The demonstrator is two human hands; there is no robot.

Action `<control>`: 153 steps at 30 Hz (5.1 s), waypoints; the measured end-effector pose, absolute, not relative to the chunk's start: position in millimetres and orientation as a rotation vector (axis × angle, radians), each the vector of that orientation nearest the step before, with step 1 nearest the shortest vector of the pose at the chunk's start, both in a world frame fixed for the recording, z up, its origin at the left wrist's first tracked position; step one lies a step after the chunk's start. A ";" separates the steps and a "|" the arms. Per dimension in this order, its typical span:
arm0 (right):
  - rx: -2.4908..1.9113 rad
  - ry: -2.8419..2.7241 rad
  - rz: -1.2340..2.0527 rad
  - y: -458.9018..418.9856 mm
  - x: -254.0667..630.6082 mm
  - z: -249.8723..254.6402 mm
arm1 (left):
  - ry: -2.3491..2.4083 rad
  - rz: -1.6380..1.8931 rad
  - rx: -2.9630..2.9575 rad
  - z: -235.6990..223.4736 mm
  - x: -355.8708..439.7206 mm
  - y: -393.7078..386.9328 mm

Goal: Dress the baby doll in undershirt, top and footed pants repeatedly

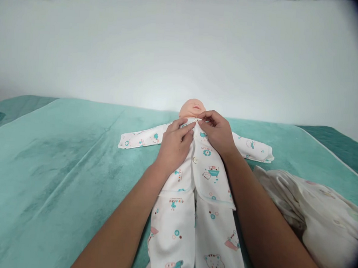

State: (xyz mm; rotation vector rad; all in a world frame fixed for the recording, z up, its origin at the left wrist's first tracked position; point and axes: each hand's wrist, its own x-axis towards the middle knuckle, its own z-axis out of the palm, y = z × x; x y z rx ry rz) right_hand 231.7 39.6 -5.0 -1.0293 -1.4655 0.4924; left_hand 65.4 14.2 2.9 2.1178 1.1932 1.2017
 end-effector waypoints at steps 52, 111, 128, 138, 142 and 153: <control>-1.191 -1.710 0.988 -2.4 245.2 32.1 | 0.826 1.016 1.974 9.0 39.3 19.8; -1.081 -1.683 0.807 -57.8 222.7 11.9 | 0.799 0.804 2.255 24.1 34.0 -9.3; -1.790 -1.330 0.585 -31.6 276.3 -8.0 | 1.309 1.085 1.976 21.6 13.1 5.1; -1.435 -1.319 0.581 -42.5 279.4 -2.4 | 2.104 0.456 2.059 7.7 -33.1 25.4; -1.337 -1.535 0.696 -42.1 263.6 -5.9 | 2.012 0.761 2.175 4.5 -26.0 23.4; -1.373 -1.542 0.611 -35.0 244.6 -13.4 | 1.630 0.701 2.680 -22.9 6.3 33.8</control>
